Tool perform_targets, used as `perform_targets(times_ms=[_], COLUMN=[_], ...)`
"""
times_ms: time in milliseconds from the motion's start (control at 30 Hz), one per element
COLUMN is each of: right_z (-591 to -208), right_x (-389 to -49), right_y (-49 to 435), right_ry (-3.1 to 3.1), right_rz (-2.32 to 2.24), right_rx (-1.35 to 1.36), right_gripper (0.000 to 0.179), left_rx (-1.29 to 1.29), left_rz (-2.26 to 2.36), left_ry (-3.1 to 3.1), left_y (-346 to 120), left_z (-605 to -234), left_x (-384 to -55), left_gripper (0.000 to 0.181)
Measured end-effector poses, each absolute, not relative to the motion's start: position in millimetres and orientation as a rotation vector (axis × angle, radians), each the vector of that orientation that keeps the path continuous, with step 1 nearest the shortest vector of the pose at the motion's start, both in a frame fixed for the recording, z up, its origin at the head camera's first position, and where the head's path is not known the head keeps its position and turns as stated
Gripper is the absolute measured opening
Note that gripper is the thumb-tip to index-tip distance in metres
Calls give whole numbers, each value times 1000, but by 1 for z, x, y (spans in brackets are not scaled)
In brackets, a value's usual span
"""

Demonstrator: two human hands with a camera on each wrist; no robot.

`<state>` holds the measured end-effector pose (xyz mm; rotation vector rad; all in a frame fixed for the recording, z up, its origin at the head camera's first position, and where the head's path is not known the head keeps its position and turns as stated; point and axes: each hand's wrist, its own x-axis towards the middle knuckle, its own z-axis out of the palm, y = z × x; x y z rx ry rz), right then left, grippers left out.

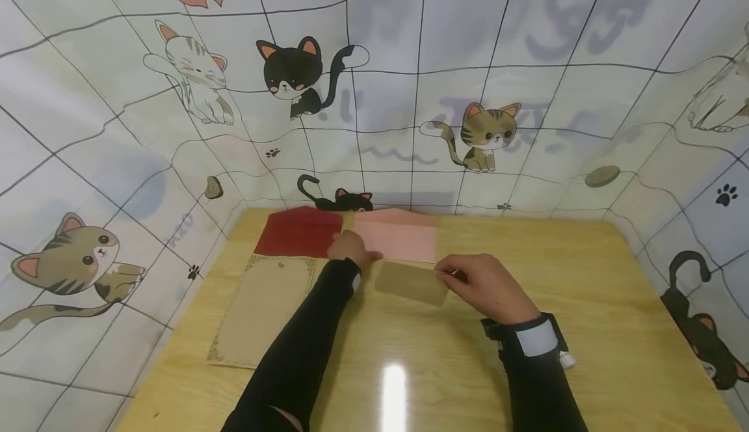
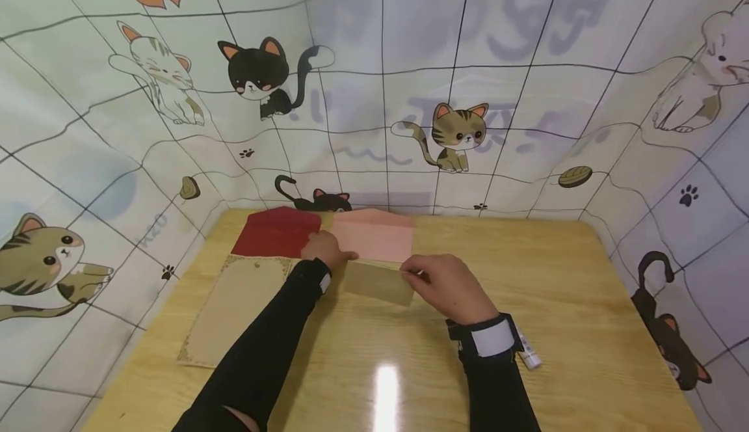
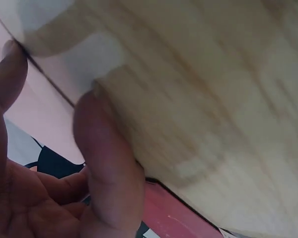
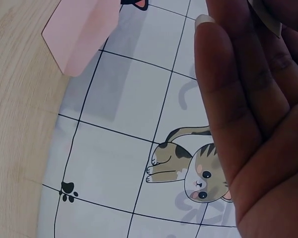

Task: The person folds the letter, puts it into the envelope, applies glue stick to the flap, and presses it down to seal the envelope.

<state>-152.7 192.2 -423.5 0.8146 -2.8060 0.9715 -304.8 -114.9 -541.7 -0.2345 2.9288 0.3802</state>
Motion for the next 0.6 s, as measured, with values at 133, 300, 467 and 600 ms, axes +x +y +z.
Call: perform_targets(times_ms=[133,300,467,600], right_z=[-426,-427,-428,-427], right_x=[-155,-156,-155,-155], right_y=[193,192,192,193], right_ry=[-2809,-2817,-2838,-2840], right_rz=[989,1004,998,995], right_rx=[816,829,808,797], right_gripper=[12,12,12,12], left_rx=[-218,-248,-297,-308], left_rz=[346,395,495,532], left_ry=[2941,2869,2806,2834], left_y=[-115,-119,-123,-121], left_z=[-543,-538,-535,-532], left_x=[-306,-309,-310,-308], left_gripper=[100,102,117,127])
